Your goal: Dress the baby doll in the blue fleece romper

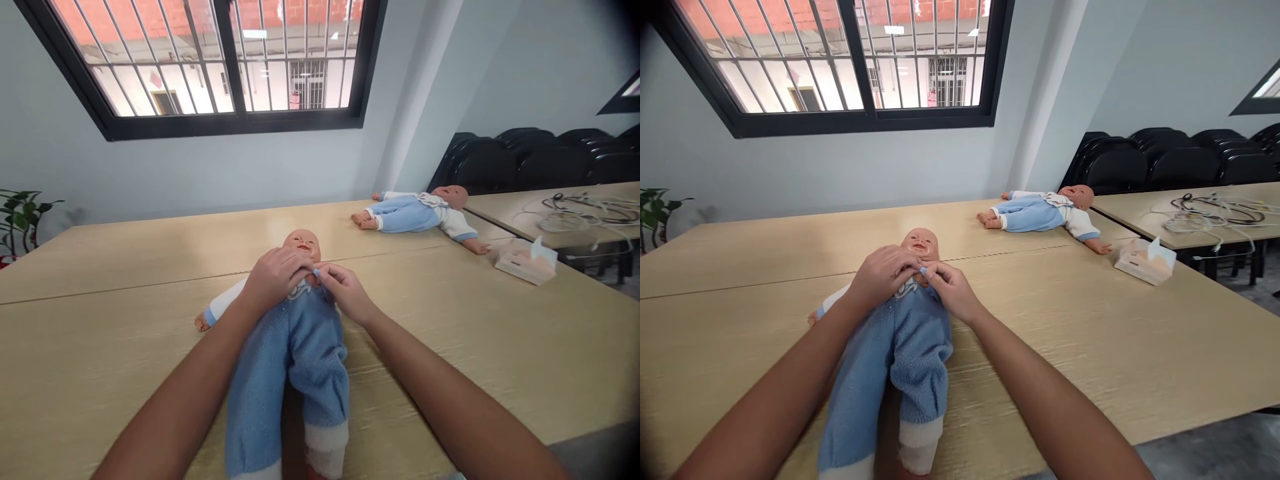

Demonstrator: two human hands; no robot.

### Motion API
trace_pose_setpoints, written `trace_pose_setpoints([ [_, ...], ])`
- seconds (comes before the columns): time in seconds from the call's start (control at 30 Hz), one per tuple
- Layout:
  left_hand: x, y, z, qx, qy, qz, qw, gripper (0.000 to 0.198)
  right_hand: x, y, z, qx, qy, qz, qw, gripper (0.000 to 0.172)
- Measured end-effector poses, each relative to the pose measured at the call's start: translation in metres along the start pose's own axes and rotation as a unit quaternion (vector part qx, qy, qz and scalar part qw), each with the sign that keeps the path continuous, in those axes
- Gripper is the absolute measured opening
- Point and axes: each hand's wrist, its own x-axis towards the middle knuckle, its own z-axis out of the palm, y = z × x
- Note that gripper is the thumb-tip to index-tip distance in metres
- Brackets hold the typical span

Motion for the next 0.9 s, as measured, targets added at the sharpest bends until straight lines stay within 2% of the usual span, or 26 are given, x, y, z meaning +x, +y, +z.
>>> trace_pose_setpoints([
  [0.13, -0.001, -0.006, -0.004, 0.011, -0.032, 0.034, 0.999, 0.025, 0.001, 0.0, -0.005, 0.056, 0.021, 0.077, 0.995, 0.041],
  [0.27, 0.0, -0.008, -0.016, 0.068, -0.07, 0.052, 0.994, 0.024, 0.0, -0.001, -0.004, 0.039, -0.007, 0.08, 0.996, 0.036],
  [0.4, 0.001, 0.002, -0.025, 0.134, -0.104, -0.005, 0.985, 0.019, 0.001, -0.003, 0.007, -0.046, 0.023, 0.047, 0.998, 0.033],
  [0.57, -0.004, 0.02, -0.024, 0.188, -0.116, -0.098, 0.97, 0.02, 0.004, 0.0, 0.017, -0.096, 0.058, 0.012, 0.994, 0.029],
  [0.63, -0.004, 0.022, -0.025, 0.16, -0.125, -0.12, 0.972, 0.021, 0.005, 0.002, 0.017, -0.089, 0.067, 0.004, 0.994, 0.03],
  [0.77, 0.005, 0.025, -0.025, -0.017, -0.134, -0.134, 0.982, 0.027, 0.005, 0.003, 0.013, -0.015, 0.086, 0.029, 0.996, 0.032],
  [0.83, 0.009, 0.029, -0.022, -0.072, -0.116, -0.133, 0.982, 0.025, 0.004, 0.005, 0.01, 0.023, 0.099, 0.042, 0.994, 0.034],
  [0.9, 0.012, 0.038, -0.015, -0.059, -0.081, -0.134, 0.986, 0.023, 0.004, 0.008, 0.009, 0.048, 0.107, 0.048, 0.992, 0.034],
])
